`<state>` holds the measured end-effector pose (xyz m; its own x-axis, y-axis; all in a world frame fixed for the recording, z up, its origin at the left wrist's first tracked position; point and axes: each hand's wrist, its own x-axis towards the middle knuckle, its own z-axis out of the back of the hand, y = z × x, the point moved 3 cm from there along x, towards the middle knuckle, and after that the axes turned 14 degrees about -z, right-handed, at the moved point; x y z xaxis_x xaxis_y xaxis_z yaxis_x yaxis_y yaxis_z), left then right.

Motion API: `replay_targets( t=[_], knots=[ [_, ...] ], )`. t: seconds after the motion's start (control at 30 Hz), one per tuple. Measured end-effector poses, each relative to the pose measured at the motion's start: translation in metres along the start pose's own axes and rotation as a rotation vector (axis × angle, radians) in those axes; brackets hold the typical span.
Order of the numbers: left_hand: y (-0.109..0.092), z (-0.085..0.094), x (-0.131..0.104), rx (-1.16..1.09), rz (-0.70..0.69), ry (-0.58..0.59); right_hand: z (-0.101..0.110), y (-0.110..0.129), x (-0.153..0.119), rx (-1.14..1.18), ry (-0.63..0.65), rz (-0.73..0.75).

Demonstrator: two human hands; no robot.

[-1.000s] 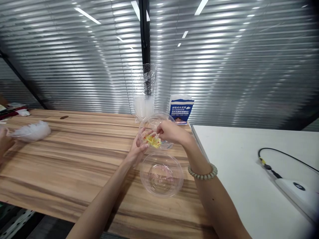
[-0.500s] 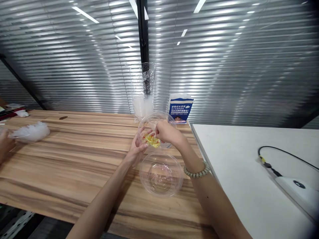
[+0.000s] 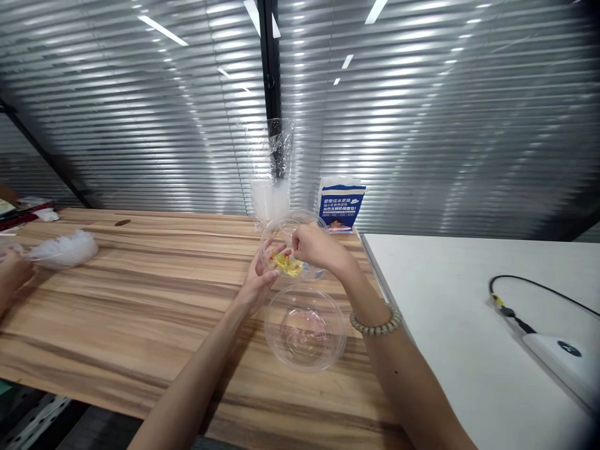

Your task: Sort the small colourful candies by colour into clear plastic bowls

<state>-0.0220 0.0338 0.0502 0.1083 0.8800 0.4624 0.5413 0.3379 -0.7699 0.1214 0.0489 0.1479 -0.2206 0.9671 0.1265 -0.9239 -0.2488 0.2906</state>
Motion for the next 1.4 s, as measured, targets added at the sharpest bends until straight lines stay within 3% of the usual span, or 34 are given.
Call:
replay_targets(
  t=[0.1, 0.27, 0.53, 0.8, 1.07, 1.4],
  knots=[
    [0.0, 0.002, 0.001, 0.008, -0.002, -0.005, 0.013, -0.002, -0.005, 0.134, 0.06, 0.098],
    [0.002, 0.004, 0.002, -0.01, -0.01, -0.015, 0.034, -0.006, -0.02, 0.375, 0.304, 0.259],
    [-0.001, 0.0, 0.0, -0.006, -0.004, -0.001, 0.04, -0.019, -0.03, 0.319, 0.516, 0.154],
    [0.0, 0.003, 0.0, 0.01, 0.013, -0.008, 0.026, -0.001, -0.015, 0.076, 0.244, 0.155],
    [0.001, 0.002, 0.001, 0.011, 0.012, -0.012, 0.0, 0.004, -0.002, -0.051, 0.25, 0.174],
    [0.0, 0.0, -0.001, 0.017, 0.005, 0.002, -0.003, 0.003, 0.001, -0.057, 0.212, 0.183]
  ],
)
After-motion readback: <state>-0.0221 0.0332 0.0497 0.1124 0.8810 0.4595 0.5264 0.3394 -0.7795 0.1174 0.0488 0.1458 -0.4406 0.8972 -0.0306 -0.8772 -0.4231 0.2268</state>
